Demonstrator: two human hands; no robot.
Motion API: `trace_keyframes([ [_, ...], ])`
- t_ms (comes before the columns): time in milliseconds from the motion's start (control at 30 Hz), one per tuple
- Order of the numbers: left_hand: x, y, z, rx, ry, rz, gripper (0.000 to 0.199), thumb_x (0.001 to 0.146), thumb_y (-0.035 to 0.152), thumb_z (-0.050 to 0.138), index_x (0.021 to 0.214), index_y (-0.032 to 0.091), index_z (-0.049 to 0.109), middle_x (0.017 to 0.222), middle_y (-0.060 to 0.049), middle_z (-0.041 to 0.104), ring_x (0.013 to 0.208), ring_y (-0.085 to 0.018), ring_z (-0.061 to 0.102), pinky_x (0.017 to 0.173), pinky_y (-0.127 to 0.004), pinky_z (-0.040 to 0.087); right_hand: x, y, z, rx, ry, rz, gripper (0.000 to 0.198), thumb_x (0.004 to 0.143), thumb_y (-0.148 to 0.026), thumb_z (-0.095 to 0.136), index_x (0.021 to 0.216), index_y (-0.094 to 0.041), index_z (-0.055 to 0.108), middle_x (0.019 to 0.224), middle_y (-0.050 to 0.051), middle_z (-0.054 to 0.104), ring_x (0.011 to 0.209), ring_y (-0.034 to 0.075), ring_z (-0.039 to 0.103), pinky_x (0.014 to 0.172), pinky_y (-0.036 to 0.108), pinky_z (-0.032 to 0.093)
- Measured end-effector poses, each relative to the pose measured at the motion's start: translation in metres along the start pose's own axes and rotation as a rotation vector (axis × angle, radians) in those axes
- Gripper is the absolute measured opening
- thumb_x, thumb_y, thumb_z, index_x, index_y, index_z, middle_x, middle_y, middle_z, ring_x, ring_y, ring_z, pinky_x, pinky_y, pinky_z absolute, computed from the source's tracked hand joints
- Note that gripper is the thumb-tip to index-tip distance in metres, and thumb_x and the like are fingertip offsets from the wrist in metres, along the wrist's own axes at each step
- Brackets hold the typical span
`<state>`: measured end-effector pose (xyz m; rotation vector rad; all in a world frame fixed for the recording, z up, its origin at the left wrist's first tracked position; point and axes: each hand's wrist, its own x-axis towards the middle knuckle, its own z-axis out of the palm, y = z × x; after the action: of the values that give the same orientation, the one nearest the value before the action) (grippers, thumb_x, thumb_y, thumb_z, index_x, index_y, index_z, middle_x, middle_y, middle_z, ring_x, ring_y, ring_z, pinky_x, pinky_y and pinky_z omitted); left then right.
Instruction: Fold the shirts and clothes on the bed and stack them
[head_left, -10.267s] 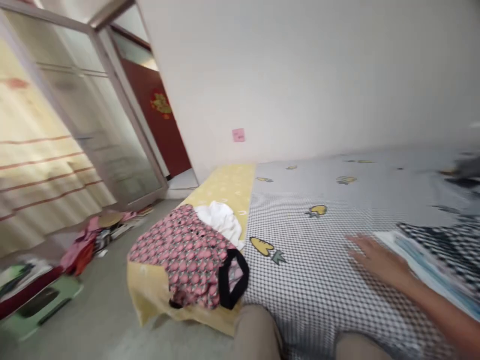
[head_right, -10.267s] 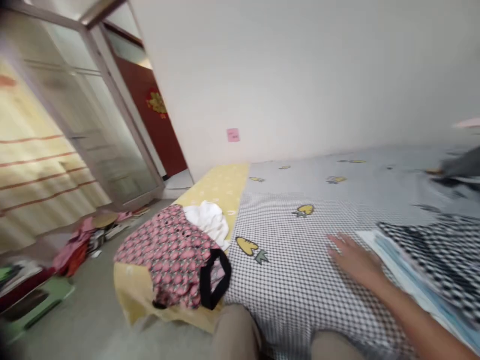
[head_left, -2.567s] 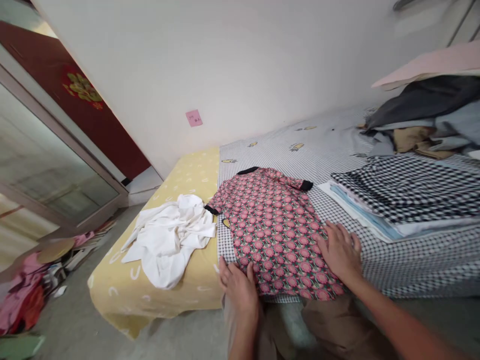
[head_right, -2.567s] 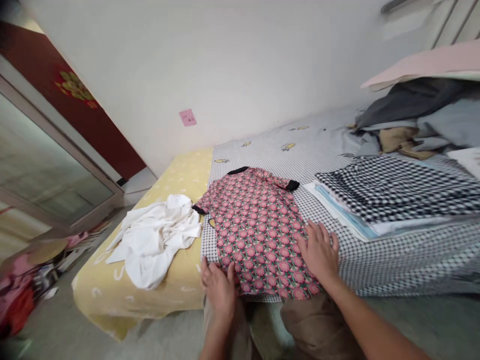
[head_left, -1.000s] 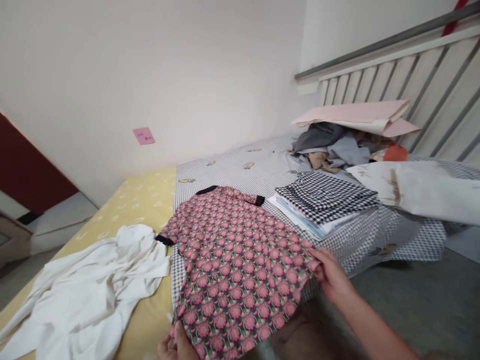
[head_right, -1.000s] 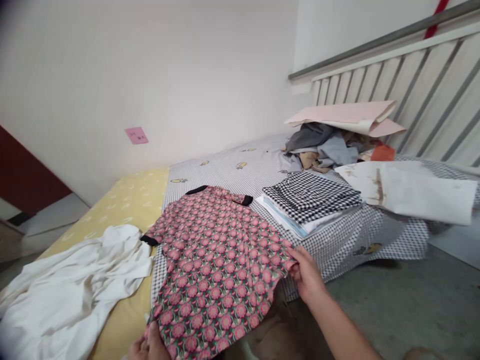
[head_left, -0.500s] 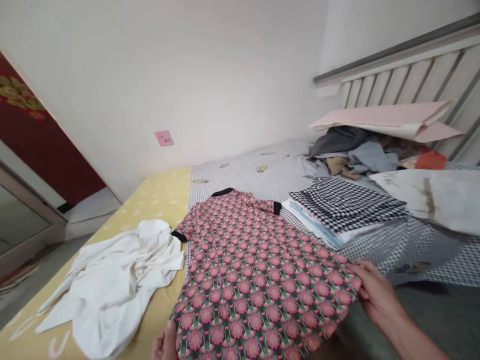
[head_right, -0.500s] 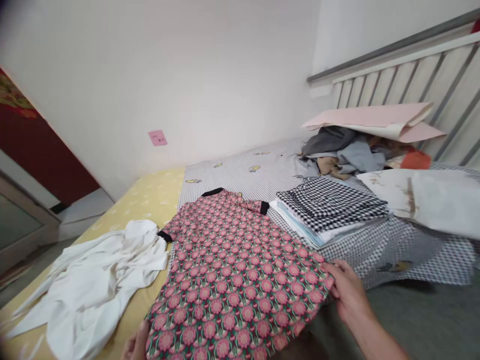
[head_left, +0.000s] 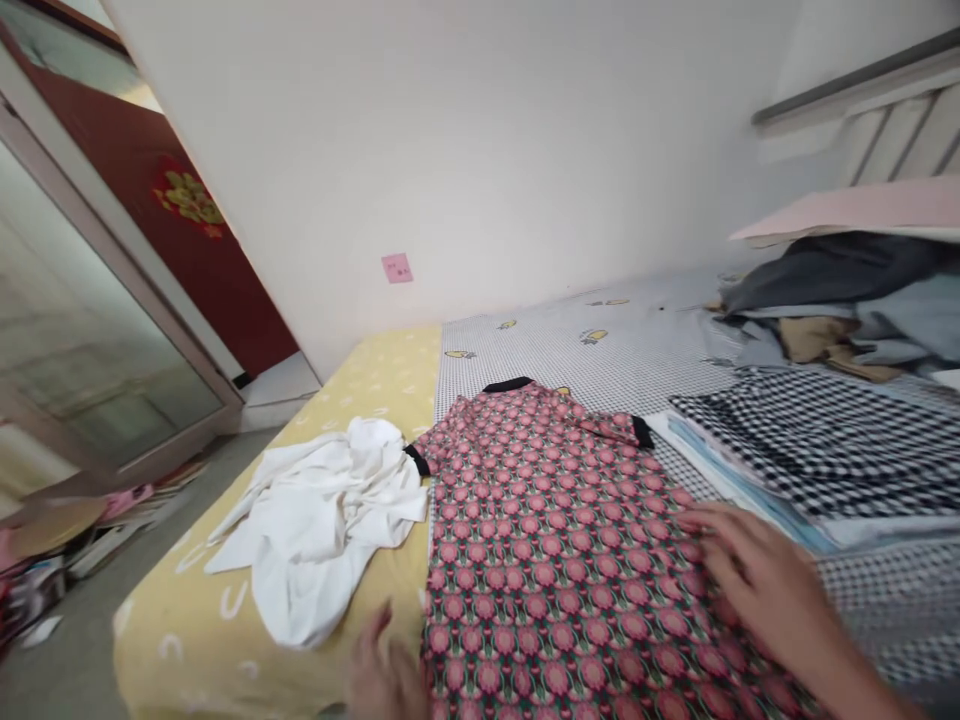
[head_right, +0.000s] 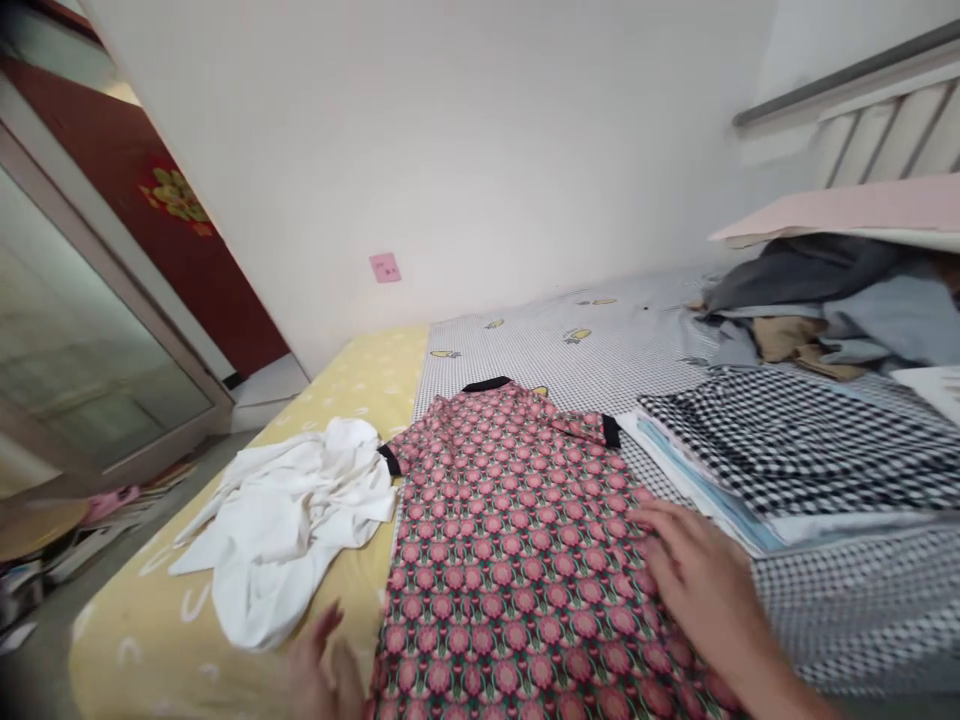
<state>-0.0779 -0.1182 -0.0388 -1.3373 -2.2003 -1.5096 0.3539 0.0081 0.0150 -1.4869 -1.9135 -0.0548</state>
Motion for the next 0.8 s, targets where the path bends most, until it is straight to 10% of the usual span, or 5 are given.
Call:
trace_keyframes([
  [133, 0.033, 0.100, 0.061, 0.206, -0.453, 0.463, 0.054, 0.098, 0.021, 0.031, 0.148, 0.026, 0.051, 0.160, -0.009, 0.047, 0.149, -0.024, 0.042, 0.124, -0.055, 0.034, 0.055, -0.067, 0.061, -0.030, -0.327, -0.141, 0.048, 0.099, -0.044, 0.037, 0.138, -0.033, 0.064, 0.153, 0.005, 0.055, 0.143, 0.032, 0.047, 0.116, 0.056, 0.037],
  [233, 0.042, 0.136, 0.113, 0.285, -0.719, 0.599, 0.058, 0.104, 0.033, 0.030, 0.161, 0.023, 0.030, 0.166, -0.008, 0.034, 0.155, -0.024, 0.030, 0.127, -0.057, 0.027, 0.074, -0.089, 0.110, -0.094, -0.507, -0.161, 0.052, 0.101, -0.049, 0.037, 0.151, -0.040, 0.051, 0.162, 0.000, 0.044, 0.152, 0.033, 0.034, 0.120, 0.062, 0.027],
  [500, 0.098, 0.091, 0.174, 0.478, -0.808, 0.520, 0.065, 0.104, 0.056, 0.021, 0.159, 0.025, 0.032, 0.167, -0.004, 0.030, 0.156, -0.023, 0.026, 0.128, -0.058, 0.020, 0.121, -0.059, 0.167, -0.176, -0.455, -0.127, 0.058, 0.102, -0.053, 0.028, 0.158, -0.041, 0.037, 0.165, -0.002, 0.038, 0.155, 0.032, 0.025, 0.124, 0.064, 0.014],
  [800, 0.166, 0.063, 0.198, 0.597, -0.726, 0.375, 0.061, 0.104, 0.055, 0.024, 0.158, 0.030, 0.035, 0.169, -0.003, 0.026, 0.157, -0.028, 0.024, 0.128, -0.061, 0.015, 0.197, 0.030, 0.214, -0.086, -0.451, 0.027, 0.065, 0.102, -0.052, 0.025, 0.163, -0.030, 0.030, 0.171, 0.005, 0.024, 0.150, 0.030, 0.036, 0.120, 0.047, 0.034],
])
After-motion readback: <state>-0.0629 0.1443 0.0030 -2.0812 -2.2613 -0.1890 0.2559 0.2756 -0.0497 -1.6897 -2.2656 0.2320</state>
